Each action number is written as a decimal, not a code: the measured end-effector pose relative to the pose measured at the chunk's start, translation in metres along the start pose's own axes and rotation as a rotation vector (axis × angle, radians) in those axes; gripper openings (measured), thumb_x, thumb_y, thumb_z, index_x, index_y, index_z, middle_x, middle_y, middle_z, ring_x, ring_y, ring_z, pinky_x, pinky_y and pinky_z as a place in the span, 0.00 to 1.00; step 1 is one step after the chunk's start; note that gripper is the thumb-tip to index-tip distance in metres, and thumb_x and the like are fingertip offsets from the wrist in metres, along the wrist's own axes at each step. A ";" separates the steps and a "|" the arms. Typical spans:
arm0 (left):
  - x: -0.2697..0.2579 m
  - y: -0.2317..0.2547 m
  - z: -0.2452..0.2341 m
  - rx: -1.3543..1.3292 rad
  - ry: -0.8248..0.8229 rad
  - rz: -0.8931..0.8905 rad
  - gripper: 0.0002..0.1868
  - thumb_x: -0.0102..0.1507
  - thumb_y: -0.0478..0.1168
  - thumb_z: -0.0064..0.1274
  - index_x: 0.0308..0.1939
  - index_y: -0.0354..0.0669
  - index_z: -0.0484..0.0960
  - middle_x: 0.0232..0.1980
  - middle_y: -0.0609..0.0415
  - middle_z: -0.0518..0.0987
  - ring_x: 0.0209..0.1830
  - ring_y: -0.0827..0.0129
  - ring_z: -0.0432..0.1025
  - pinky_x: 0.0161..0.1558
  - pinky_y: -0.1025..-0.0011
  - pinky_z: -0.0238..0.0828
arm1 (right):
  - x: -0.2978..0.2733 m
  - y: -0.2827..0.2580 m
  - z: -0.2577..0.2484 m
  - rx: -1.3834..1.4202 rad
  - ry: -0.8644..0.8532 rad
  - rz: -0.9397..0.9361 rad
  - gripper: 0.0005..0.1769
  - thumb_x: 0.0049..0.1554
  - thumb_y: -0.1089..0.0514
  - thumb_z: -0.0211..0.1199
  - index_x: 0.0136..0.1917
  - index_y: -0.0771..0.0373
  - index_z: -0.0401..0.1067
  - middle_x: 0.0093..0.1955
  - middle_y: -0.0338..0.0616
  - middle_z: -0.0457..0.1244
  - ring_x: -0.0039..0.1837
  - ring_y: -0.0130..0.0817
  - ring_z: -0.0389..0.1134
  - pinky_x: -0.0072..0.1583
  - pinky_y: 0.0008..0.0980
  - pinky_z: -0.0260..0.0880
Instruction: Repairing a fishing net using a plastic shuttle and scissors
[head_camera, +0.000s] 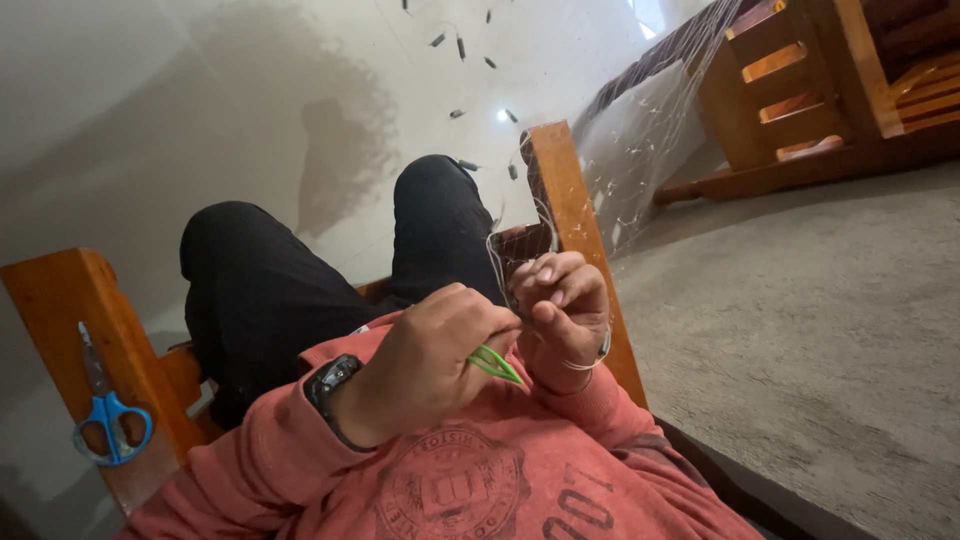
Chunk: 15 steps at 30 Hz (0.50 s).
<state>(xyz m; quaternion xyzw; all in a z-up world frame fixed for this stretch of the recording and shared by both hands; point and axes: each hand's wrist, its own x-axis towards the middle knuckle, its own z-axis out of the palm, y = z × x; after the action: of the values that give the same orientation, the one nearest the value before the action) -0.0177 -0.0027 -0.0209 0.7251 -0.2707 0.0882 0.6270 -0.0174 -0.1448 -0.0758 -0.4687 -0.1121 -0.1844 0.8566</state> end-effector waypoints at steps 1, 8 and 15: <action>-0.001 -0.002 0.001 0.001 0.001 0.002 0.02 0.57 0.34 0.47 0.31 0.38 0.74 0.24 0.50 0.68 0.24 0.59 0.67 0.26 0.69 0.65 | 0.000 0.001 -0.001 0.001 -0.002 -0.001 0.13 0.45 0.69 0.59 0.33 0.62 0.54 0.38 0.47 0.52 0.41 0.36 0.52 0.44 0.33 0.51; -0.005 -0.011 0.005 0.048 -0.020 0.036 0.05 0.59 0.37 0.46 0.32 0.39 0.73 0.24 0.53 0.67 0.23 0.64 0.65 0.25 0.73 0.65 | -0.001 0.005 -0.002 0.043 0.102 0.003 0.13 0.44 0.71 0.57 0.33 0.63 0.54 0.35 0.51 0.55 0.35 0.37 0.52 0.39 0.34 0.51; -0.007 -0.017 0.004 0.044 -0.069 -0.003 0.05 0.58 0.37 0.46 0.31 0.39 0.73 0.23 0.52 0.67 0.23 0.60 0.66 0.25 0.69 0.64 | 0.000 0.004 0.000 0.117 0.083 0.068 0.13 0.43 0.70 0.59 0.32 0.62 0.56 0.32 0.49 0.55 0.34 0.36 0.53 0.38 0.31 0.51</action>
<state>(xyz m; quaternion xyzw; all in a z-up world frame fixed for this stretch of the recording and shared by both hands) -0.0163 -0.0036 -0.0394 0.7418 -0.2890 0.0683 0.6013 -0.0155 -0.1429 -0.0782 -0.4135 -0.0711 -0.1676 0.8921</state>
